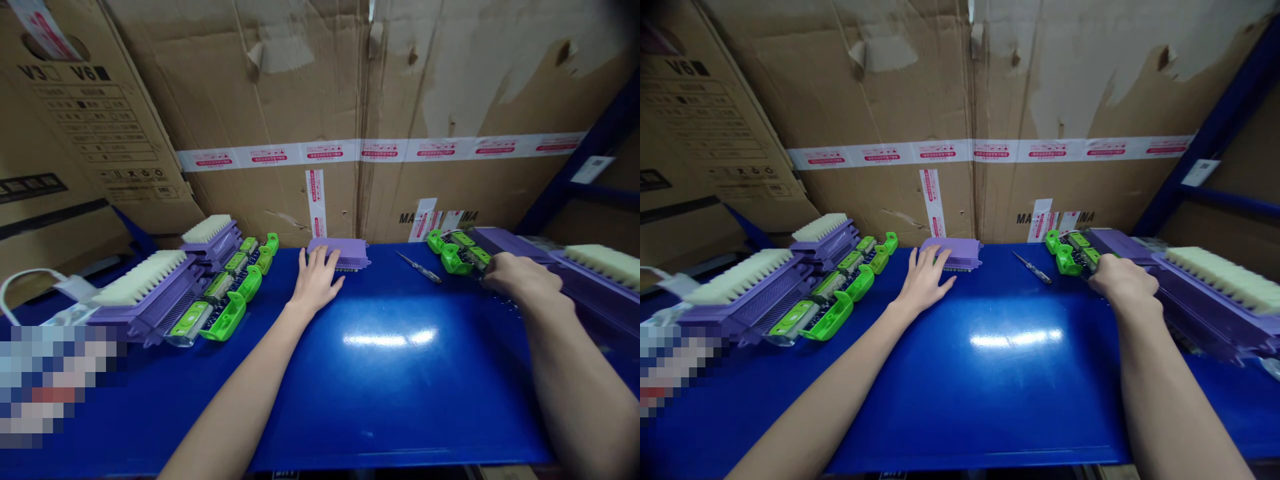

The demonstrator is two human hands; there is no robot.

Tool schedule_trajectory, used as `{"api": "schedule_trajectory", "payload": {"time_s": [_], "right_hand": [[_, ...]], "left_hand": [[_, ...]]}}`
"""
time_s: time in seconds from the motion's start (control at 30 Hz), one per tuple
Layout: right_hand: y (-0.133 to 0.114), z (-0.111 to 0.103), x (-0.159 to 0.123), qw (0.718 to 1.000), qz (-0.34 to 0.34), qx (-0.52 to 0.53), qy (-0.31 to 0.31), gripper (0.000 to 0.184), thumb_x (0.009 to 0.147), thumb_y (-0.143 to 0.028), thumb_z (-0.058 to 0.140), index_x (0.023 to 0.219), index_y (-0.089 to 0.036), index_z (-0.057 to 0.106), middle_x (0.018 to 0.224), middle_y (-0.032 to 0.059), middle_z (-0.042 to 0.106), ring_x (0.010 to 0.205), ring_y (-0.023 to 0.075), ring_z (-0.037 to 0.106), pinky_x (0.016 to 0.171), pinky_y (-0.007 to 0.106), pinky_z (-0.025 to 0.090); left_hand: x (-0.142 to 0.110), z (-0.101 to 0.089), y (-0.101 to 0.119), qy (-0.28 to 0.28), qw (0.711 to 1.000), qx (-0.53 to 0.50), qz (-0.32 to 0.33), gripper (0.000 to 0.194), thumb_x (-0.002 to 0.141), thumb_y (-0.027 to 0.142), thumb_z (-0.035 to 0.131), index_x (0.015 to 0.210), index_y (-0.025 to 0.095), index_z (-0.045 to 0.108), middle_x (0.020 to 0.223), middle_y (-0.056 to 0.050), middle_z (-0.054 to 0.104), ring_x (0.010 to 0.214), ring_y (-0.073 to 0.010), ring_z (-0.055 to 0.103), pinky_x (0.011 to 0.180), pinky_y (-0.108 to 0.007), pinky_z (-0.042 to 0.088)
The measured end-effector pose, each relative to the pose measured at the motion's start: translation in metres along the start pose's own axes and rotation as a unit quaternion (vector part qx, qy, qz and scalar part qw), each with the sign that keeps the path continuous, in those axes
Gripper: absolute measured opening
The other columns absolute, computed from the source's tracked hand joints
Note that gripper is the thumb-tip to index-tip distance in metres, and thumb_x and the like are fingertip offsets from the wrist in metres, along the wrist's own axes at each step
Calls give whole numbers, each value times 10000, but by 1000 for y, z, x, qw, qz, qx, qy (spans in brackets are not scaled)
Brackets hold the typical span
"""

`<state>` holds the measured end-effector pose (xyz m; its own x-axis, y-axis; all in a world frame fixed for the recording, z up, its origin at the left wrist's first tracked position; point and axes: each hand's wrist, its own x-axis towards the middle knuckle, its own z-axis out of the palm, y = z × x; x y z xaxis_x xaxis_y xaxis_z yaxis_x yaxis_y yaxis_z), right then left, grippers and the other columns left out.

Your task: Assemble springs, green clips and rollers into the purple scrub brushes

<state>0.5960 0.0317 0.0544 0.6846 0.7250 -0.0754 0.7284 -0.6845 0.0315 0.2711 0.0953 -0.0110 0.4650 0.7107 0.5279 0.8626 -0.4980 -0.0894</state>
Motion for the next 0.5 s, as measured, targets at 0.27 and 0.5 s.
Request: {"api": "schedule_trajectory", "payload": {"time_s": [0.27, 0.5], "right_hand": [[8, 4, 7, 1000, 2, 21, 21, 302, 690, -269, 544, 970, -204, 636, 1131, 182, 609, 1041, 371, 602, 743, 421, 476], [14, 2, 9, 999, 5, 29, 34, 252, 698, -263, 538, 920, -227, 650, 1055, 157, 623, 998, 350, 613, 693, 386, 468]], "left_hand": [[0, 0, 0, -1, 1000, 0, -1, 531, 854, 386, 512, 1323, 152, 428, 1353, -187, 459, 1275, -331, 409, 1090, -580, 232], [0, 1, -1, 2, 1000, -3, 0, 527, 852, 383, 510, 1322, 163, 423, 1354, -188, 459, 1270, -333, 409, 1079, -591, 237]]}}
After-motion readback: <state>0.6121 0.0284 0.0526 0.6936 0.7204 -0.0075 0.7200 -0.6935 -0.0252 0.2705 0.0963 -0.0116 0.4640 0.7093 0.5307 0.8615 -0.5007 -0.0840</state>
